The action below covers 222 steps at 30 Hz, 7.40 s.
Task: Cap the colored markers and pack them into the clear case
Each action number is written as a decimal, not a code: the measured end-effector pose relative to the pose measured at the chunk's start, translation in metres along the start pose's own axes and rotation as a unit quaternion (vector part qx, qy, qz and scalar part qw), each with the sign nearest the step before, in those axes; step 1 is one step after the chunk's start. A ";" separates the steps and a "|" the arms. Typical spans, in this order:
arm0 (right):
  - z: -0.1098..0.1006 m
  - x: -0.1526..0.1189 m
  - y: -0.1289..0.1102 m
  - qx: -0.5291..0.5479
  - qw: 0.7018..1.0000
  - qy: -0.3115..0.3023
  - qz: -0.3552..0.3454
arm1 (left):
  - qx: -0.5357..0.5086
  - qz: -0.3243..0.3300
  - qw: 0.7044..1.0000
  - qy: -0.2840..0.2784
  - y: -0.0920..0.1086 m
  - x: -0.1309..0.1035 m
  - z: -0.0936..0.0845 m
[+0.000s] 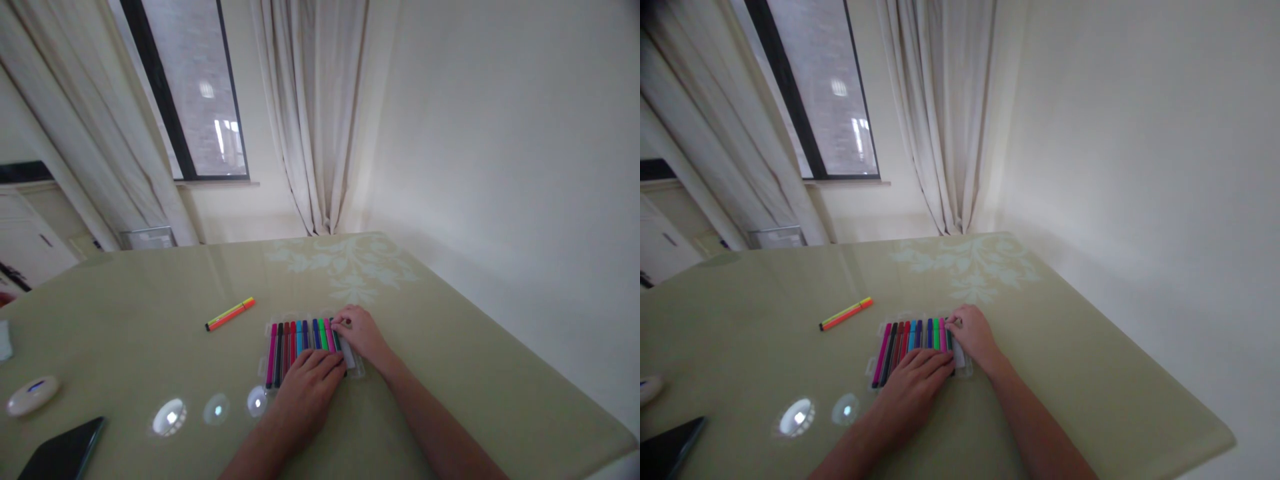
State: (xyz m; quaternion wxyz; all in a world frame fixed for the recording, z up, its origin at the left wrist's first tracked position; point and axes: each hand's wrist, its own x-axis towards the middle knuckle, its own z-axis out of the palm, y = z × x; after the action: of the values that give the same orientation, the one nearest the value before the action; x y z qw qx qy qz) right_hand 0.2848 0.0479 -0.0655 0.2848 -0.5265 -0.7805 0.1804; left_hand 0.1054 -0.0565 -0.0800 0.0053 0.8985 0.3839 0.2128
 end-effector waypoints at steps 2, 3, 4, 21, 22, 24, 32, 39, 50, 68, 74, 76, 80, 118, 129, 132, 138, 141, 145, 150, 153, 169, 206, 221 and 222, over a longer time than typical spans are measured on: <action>0.000 -0.001 0.001 0.002 1.000 0.005 -0.003 | -0.004 0.007 1.000 0.006 0.000 0.002 -0.001; 0.000 -0.001 0.002 0.006 1.000 0.006 -0.007 | -0.008 0.008 1.000 0.013 -0.003 0.002 -0.003; 0.000 -0.002 0.003 0.011 1.000 0.005 -0.010 | -0.011 0.004 1.000 0.025 -0.009 0.002 -0.006; -0.007 -0.002 -0.002 0.053 0.997 0.055 0.001 | 0.236 -0.484 0.841 0.050 -0.132 -0.054 -0.046; -0.006 -0.002 -0.001 0.054 0.997 0.058 0.002 | 0.238 -0.487 0.839 0.053 -0.132 -0.053 -0.047; -0.005 -0.001 0.000 0.060 0.996 0.065 0.006 | 0.236 -0.488 0.839 0.055 -0.131 -0.053 -0.049; -0.008 -0.002 -0.009 0.141 0.987 0.082 0.013 | 0.205 -0.432 0.877 0.035 -0.113 -0.045 -0.045; -0.008 -0.005 -0.018 0.172 0.982 0.077 0.009 | 0.069 -0.384 0.909 0.148 -0.117 -0.039 -0.033; 0.010 -0.013 -0.048 0.532 0.839 -0.005 0.111 | -0.121 -0.138 0.945 0.270 -0.020 0.002 -0.018; -0.012 -0.002 -0.021 0.507 0.846 0.030 0.161 | -0.088 -0.032 0.981 0.171 -0.010 -0.005 -0.004; -0.025 0.001 0.004 0.450 0.879 0.006 0.155 | -0.030 -0.012 0.996 0.082 -0.008 -0.003 -0.003; -0.023 0.001 0.011 0.430 0.890 0.002 0.153 | -0.022 -0.013 0.999 0.047 -0.006 -0.002 -0.002; -0.012 0.000 0.013 0.370 0.919 -0.014 0.135 | -0.020 -0.025 0.999 0.003 -0.004 -0.002 0.001; -0.023 -0.001 0.008 0.036 0.998 0.025 0.040 | 0.008 -0.230 0.966 0.120 -0.069 -0.013 -0.027; -0.016 0.000 -0.002 0.086 0.991 0.104 0.011 | 0.185 -0.482 0.856 0.021 -0.140 -0.060 -0.045; -0.015 0.000 0.000 0.104 0.987 0.124 0.006 | 0.165 -0.457 0.873 0.049 -0.143 -0.056 -0.045; -0.006 -0.005 -0.016 0.274 0.959 0.078 0.007 | -0.114 -0.381 0.885 0.243 -0.099 -0.022 -0.033; -0.002 -0.009 -0.030 0.403 0.914 0.043 0.012 | -0.163 -0.258 0.924 0.229 -0.056 -0.005 -0.021; -0.004 -0.011 -0.039 0.431 0.900 0.056 0.028 | -0.151 -0.162 0.948 0.230 -0.025 0.000 -0.008; -0.006 -0.006 -0.036 0.509 0.854 0.074 0.079 | -0.157 -0.137 0.954 0.215 -0.025 -0.004 -0.004; -0.006 -0.005 -0.034 0.528 0.842 0.064 0.096 | -0.153 -0.126 0.954 0.225 -0.025 -0.003 -0.003; -0.021 0.001 -0.008 0.439 0.882 -0.020 0.169 | -0.062 -0.015 0.987 0.148 -0.011 0.001 0.004; -0.020 -0.001 0.027 0.046 0.996 -0.023 0.073 | -0.011 -0.006 1.000 0.009 0.011 0.013 0.007; -0.025 -0.002 0.027 0.028 0.991 -0.019 0.132 | 0.078 -0.393 0.912 0.083 -0.089 -0.026 -0.041; -0.023 -0.002 0.026 0.031 0.991 -0.018 0.128 | 0.038 -0.393 0.916 0.079 -0.092 -0.027 -0.040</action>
State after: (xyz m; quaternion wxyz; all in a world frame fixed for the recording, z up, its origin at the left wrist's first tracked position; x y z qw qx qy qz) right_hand 0.3187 0.0549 -0.0629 0.2614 -0.6098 -0.7054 0.2494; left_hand 0.0097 -0.0165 -0.0696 0.0242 0.6554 0.7127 0.2489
